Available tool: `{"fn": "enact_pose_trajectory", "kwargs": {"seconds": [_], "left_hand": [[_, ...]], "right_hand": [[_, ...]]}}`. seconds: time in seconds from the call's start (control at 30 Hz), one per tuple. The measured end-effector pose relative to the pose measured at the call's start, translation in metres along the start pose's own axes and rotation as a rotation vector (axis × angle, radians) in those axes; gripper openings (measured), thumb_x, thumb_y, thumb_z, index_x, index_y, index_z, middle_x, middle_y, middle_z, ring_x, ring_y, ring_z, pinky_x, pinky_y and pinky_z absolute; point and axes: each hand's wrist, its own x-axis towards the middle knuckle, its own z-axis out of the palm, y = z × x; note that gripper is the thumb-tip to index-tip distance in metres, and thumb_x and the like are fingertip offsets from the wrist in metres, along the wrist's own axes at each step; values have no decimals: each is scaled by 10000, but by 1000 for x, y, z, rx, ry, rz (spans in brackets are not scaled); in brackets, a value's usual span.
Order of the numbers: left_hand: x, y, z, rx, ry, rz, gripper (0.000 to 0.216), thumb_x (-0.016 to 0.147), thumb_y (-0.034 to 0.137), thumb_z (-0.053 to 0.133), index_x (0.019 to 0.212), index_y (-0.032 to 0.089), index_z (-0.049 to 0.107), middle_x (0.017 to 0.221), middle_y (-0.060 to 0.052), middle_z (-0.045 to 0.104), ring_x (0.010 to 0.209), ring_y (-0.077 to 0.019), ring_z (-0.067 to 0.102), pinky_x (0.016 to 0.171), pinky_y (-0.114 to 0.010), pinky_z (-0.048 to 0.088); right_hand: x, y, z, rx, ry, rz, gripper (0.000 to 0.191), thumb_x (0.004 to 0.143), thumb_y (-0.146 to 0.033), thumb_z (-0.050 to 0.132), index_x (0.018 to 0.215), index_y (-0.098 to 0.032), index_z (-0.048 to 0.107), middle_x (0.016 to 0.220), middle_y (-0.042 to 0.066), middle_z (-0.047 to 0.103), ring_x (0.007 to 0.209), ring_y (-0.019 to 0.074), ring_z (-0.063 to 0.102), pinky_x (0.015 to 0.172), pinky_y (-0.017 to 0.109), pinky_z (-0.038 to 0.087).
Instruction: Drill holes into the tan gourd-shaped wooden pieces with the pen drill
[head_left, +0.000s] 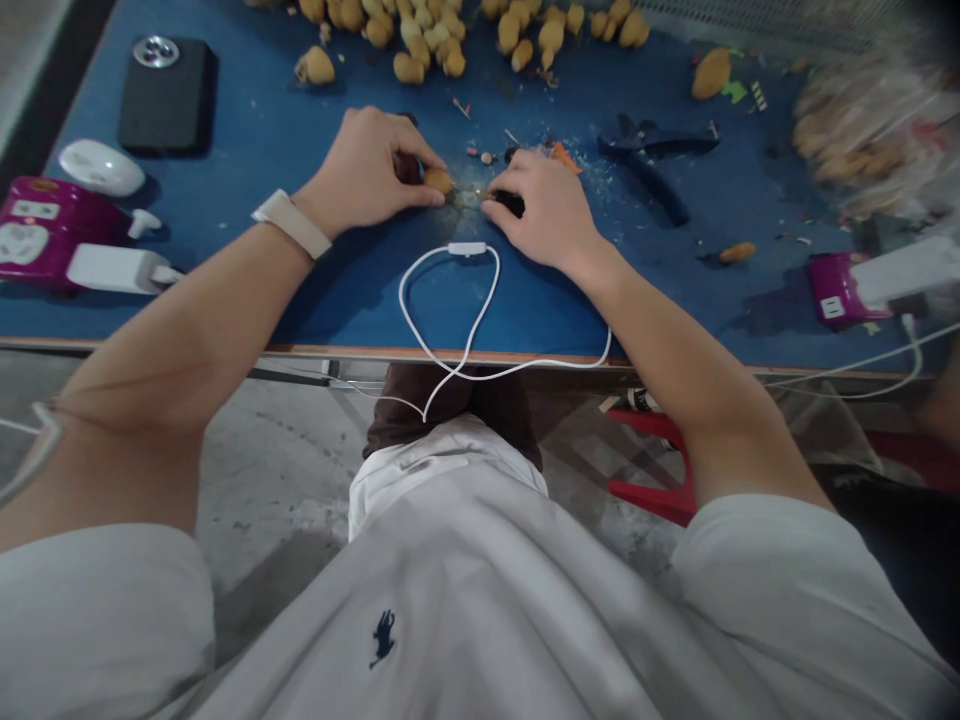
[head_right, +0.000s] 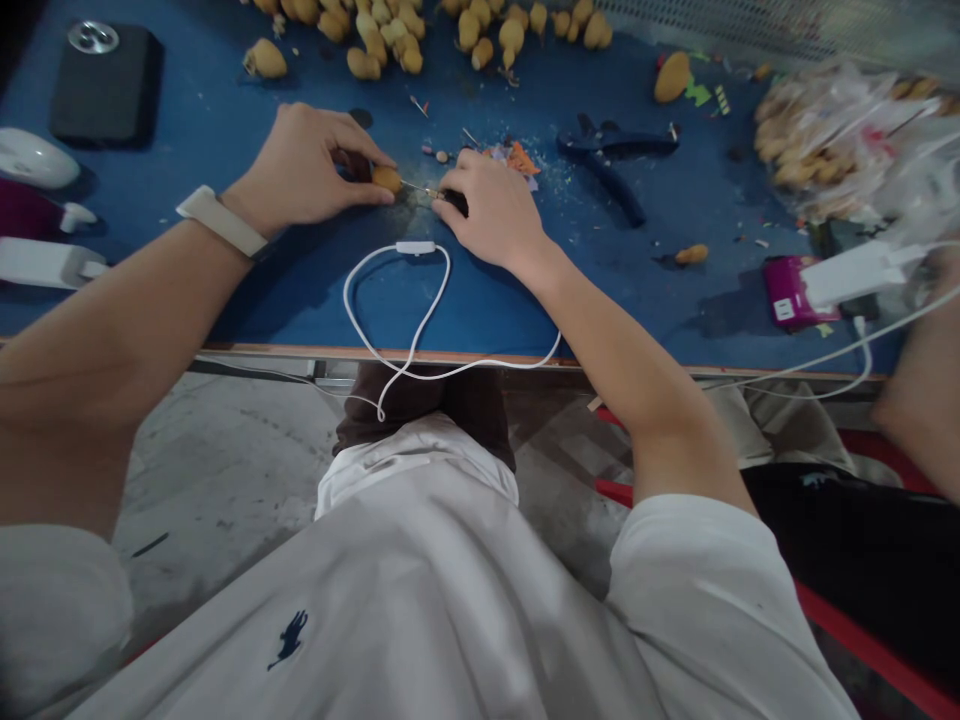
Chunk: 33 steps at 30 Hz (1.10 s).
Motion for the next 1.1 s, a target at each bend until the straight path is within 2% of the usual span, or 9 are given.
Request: {"fn": "enact_pose_trajectory", "kwargs": {"seconds": [0.1, 0.3, 0.47, 0.6, 0.7, 0.9, 1.1], "left_hand": [[0, 0, 0, 16, 9, -1, 599, 845, 937, 942, 1156, 436, 1049, 1244, -60, 943, 1018, -369, 803, 1158, -655, 707], [-2, 5, -4, 26, -51, -45, 547, 861, 893, 936, 1227, 498, 1035, 1334, -17, 926, 1107, -375, 824, 1216, -630, 705], [-1, 4, -3, 14, -37, -49, 482, 821, 869, 957, 1146, 519, 1020, 1285, -13, 922, 1063, -367, 800, 1210, -640, 701], [0, 3, -1, -20, -26, -45, 495, 790, 876, 994, 1090, 482, 1013, 1250, -53, 901, 1069, -377, 801, 1219, -669, 682], [0, 1, 1, -28, -11, -30, 506, 791, 895, 1004, 1058, 465, 1009, 1218, -60, 899, 1031, -362, 793, 1162, -652, 690], [0, -6, 4, -57, 12, -9, 511, 794, 894, 1056, 1079, 472, 1014, 1190, -50, 902, 981, -343, 796, 1112, -677, 729], [-2, -4, 7, -109, 25, 42, 582, 833, 893, 1019, 1160, 412, 1037, 1272, -81, 915, 1054, -358, 870, 1118, -706, 770]], "right_hand": [[1, 2, 1, 10, 8, -7, 583, 1158, -905, 598, 1326, -483, 964, 1293, 130, 915, 1464, 542, 778, 1195, 745, 656], [3, 11, 6, 103, 42, -33, 555, 1143, -916, 686, 1183, -435, 959, 1346, 149, 893, 1414, 546, 787, 1179, 728, 646], [3, 12, 6, 88, 47, -36, 480, 1150, -859, 707, 1181, -453, 962, 1270, 140, 899, 1405, 550, 782, 1187, 755, 638], [3, 11, 5, 75, 44, -41, 438, 1164, -786, 690, 1148, -443, 962, 1330, 141, 899, 1398, 542, 797, 1185, 752, 635], [3, 10, 4, 77, 42, -39, 448, 1159, -797, 696, 1134, -439, 964, 1349, 147, 899, 1401, 545, 801, 1172, 745, 635], [3, 10, 3, 52, 33, -40, 510, 1176, -835, 657, 1185, -435, 974, 1372, 145, 903, 1402, 528, 794, 1199, 720, 643], [3, 12, 1, 34, 28, -24, 513, 1168, -845, 644, 1254, -468, 980, 1320, 139, 917, 1429, 543, 776, 1180, 741, 642]]}}
